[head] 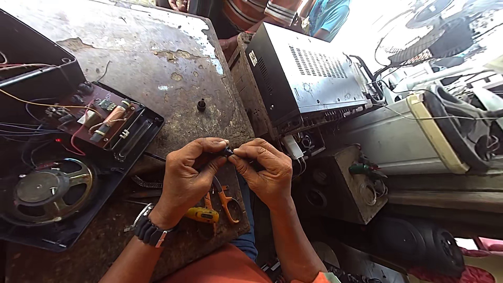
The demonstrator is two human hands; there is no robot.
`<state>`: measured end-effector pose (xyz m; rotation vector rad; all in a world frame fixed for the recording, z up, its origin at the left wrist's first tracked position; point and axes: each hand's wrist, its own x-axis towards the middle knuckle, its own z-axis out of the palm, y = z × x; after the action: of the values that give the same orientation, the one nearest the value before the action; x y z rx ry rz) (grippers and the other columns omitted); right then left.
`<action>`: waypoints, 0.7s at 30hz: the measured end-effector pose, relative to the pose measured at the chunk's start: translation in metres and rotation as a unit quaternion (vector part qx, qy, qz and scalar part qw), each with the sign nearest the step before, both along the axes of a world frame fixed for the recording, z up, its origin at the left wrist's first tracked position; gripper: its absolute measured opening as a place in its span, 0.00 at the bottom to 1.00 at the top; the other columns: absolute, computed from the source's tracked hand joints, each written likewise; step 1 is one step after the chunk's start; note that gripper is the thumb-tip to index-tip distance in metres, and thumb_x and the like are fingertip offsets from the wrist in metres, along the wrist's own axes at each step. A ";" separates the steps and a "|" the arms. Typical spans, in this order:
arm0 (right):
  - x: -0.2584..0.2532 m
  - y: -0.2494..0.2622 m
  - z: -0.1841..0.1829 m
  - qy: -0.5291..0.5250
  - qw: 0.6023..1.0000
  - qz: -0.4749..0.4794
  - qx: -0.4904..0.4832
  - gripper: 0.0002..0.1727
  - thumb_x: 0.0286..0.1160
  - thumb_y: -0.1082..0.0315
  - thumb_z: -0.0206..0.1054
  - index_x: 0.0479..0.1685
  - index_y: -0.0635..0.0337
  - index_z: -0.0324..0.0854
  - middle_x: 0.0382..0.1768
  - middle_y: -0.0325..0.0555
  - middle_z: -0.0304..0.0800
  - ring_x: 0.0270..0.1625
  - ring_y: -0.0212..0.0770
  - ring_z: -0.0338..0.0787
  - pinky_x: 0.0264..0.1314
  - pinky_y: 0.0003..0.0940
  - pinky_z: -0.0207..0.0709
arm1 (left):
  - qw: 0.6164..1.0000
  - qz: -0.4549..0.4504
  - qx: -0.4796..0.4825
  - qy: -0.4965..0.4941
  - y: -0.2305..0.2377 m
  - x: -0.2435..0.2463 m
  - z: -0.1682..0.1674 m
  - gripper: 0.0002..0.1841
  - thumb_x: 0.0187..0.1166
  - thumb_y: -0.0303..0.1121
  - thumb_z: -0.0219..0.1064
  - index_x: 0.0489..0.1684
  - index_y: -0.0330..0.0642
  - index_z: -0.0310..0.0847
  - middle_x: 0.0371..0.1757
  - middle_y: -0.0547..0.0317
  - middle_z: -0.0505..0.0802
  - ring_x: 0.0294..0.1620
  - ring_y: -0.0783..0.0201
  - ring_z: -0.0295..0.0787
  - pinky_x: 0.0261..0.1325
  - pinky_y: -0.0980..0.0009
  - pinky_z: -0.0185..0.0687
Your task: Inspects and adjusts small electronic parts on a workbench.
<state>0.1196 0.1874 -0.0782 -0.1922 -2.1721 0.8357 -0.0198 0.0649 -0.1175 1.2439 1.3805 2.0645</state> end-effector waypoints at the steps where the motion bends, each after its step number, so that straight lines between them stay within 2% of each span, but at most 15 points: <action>1: 0.000 0.000 0.001 0.000 1.000 0.001 0.001 0.08 0.63 0.79 0.80 0.40 0.70 0.91 0.41 0.48 0.92 0.44 0.35 0.92 0.48 0.26 0.91 | 1.000 0.001 0.000 0.001 0.000 0.000 0.000 0.17 0.69 0.16 0.75 0.56 0.32 0.86 0.58 0.51 0.94 0.54 0.59 0.95 0.58 0.65 0.95; 11: -0.001 0.003 0.000 -0.020 1.000 -0.001 -0.008 0.08 0.66 0.77 0.78 0.41 0.70 0.91 0.41 0.47 0.92 0.42 0.33 0.92 0.44 0.24 0.90 | 1.000 0.002 -0.017 0.006 -0.001 -0.001 0.003 0.16 0.69 0.16 0.75 0.56 0.32 0.87 0.55 0.53 0.95 0.51 0.62 0.95 0.56 0.69 0.95; 15: -0.002 0.006 0.002 -0.051 0.998 0.007 -0.047 0.07 0.68 0.77 0.77 0.42 0.69 0.90 0.40 0.46 0.91 0.38 0.31 0.91 0.40 0.24 0.90 | 0.999 0.000 -0.042 0.007 -0.001 -0.002 0.003 0.16 0.71 0.17 0.75 0.56 0.33 0.86 0.51 0.55 0.95 0.46 0.64 0.96 0.53 0.70 0.96; 21: -0.004 0.007 0.002 -0.084 0.994 0.008 -0.064 0.06 0.73 0.77 0.74 0.45 0.68 0.90 0.42 0.46 0.92 0.41 0.33 0.92 0.44 0.26 0.91 | 0.997 -0.026 -0.063 -0.028 -0.001 -0.004 0.002 0.16 0.75 0.18 0.72 0.60 0.36 0.86 0.51 0.55 0.95 0.42 0.63 0.96 0.48 0.69 0.96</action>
<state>0.1155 0.1942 -0.0764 -0.3193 -2.2784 1.0009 -0.0238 0.0640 -0.1155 1.1474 1.4153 1.9306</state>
